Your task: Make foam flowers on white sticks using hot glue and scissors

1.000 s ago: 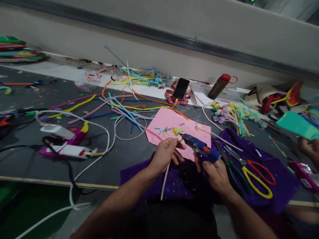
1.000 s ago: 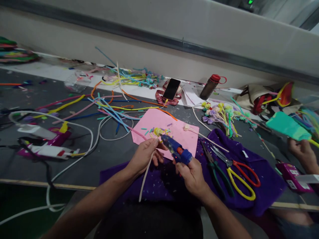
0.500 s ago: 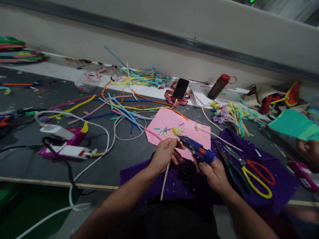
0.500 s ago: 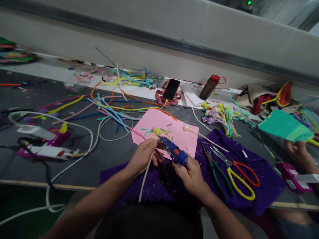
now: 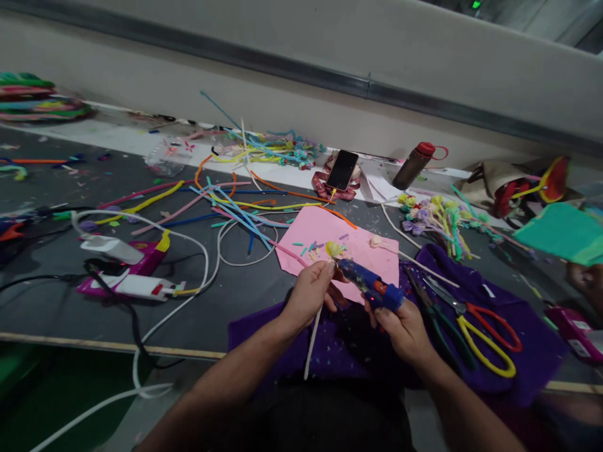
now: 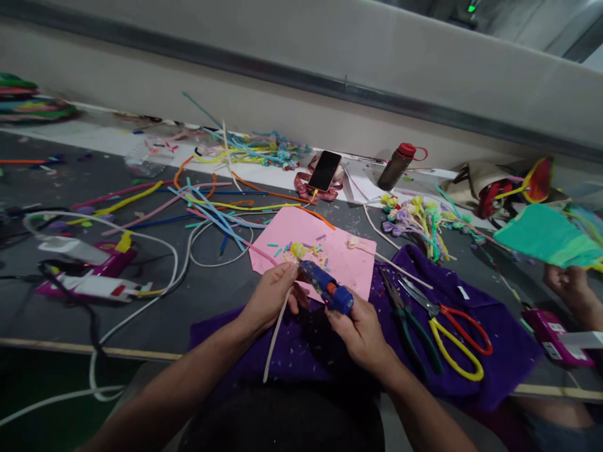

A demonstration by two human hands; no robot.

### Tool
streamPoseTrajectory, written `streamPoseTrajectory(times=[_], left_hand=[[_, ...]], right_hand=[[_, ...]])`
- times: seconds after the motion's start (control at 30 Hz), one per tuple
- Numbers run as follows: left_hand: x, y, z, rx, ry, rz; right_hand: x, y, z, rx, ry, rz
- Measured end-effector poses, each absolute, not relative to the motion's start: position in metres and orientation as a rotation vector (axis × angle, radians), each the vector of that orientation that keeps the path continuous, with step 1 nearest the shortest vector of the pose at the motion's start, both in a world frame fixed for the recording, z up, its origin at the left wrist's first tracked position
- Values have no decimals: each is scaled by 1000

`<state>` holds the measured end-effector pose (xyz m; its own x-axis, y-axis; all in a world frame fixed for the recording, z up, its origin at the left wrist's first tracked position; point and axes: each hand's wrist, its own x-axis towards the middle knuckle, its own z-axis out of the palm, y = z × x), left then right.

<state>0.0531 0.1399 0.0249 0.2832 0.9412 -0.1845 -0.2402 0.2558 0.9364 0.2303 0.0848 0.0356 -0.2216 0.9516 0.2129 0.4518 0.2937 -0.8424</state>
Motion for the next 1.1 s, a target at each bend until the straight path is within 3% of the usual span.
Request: streamPoseTrajectory(times=[0.73,1.1], left_hand=[[51,138,25,981,930,958],[50,136,30,887,848,970]], right_hand=[[238,78,38,-1228,-1819,871],[287,72,18,-1384,-2284,-109]])
